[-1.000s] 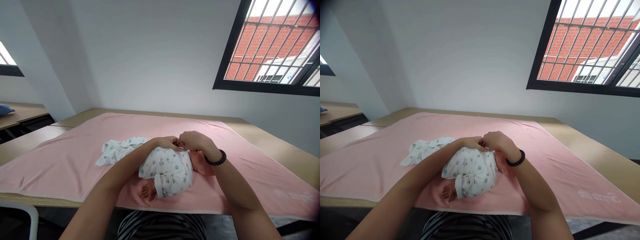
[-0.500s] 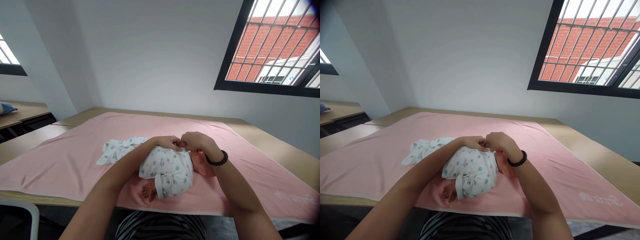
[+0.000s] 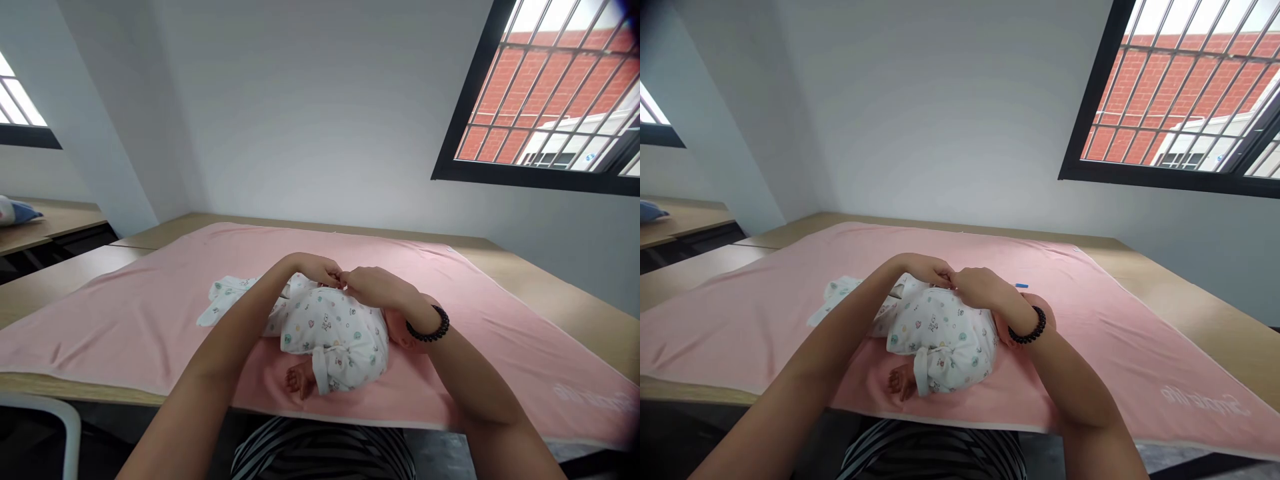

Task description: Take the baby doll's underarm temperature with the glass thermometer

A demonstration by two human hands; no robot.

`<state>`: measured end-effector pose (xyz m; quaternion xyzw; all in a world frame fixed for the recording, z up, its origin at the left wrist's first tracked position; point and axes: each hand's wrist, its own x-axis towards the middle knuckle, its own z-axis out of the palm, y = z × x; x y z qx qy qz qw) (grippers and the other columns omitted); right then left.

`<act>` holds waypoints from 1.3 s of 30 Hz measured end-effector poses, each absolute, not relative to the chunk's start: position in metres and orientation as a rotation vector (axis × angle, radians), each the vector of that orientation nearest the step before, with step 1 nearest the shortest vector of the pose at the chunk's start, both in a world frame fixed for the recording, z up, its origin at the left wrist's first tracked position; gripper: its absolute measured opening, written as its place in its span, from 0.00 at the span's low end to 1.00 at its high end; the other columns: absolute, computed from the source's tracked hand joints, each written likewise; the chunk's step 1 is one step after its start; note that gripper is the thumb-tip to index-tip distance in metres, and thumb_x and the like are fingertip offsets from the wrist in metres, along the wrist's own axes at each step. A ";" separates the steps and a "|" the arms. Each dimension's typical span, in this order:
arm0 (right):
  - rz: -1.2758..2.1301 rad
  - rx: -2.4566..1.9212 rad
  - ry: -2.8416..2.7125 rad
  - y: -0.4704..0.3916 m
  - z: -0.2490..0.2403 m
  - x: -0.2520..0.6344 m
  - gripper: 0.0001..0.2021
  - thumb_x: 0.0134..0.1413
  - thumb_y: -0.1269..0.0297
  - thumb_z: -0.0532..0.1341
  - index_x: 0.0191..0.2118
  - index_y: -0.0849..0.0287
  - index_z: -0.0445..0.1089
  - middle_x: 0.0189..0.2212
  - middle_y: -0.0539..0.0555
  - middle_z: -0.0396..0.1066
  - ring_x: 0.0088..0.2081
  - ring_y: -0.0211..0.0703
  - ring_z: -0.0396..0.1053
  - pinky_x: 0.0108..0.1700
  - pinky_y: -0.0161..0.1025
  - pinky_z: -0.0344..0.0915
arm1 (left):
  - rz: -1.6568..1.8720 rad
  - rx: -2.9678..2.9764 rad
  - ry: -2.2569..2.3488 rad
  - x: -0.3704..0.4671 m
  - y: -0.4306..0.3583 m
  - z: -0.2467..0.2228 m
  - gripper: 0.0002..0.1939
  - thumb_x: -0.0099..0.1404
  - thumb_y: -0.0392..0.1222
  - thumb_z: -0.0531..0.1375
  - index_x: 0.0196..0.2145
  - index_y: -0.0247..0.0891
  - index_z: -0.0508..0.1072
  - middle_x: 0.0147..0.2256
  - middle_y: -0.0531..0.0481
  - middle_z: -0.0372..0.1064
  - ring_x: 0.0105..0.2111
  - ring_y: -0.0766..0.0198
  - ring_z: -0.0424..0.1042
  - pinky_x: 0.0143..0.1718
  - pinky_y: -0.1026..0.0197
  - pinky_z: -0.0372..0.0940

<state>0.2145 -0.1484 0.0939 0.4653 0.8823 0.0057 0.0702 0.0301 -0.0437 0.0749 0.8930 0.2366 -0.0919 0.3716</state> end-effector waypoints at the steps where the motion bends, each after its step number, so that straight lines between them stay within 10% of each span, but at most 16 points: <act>1: 0.023 1.394 2.663 -0.147 0.093 0.215 0.10 0.64 0.69 0.52 0.43 0.60 0.70 0.33 0.55 0.73 0.29 0.39 0.64 0.28 0.36 0.50 | -0.240 2.286 0.635 0.030 -0.045 0.076 0.15 0.63 0.45 0.58 0.44 0.36 0.74 0.35 0.51 0.71 0.33 0.63 0.68 0.34 0.64 0.65; 17: 0.031 1.353 2.679 -0.152 0.089 0.212 0.09 0.59 0.70 0.54 0.26 0.59 0.63 0.24 0.50 0.65 0.24 0.35 0.53 0.28 0.37 0.47 | -0.183 2.405 0.578 0.044 -0.049 0.067 0.13 0.50 0.36 0.62 0.37 0.38 0.77 0.37 0.51 0.76 0.36 0.59 0.72 0.34 0.61 0.66; 39: 0.118 1.383 2.599 -0.140 0.078 0.208 0.10 0.64 0.67 0.53 0.35 0.61 0.70 0.30 0.56 0.72 0.29 0.41 0.66 0.29 0.37 0.50 | -0.215 2.167 0.508 0.034 -0.032 0.056 0.15 0.58 0.49 0.68 0.40 0.38 0.82 0.40 0.52 0.80 0.40 0.58 0.75 0.43 0.61 0.70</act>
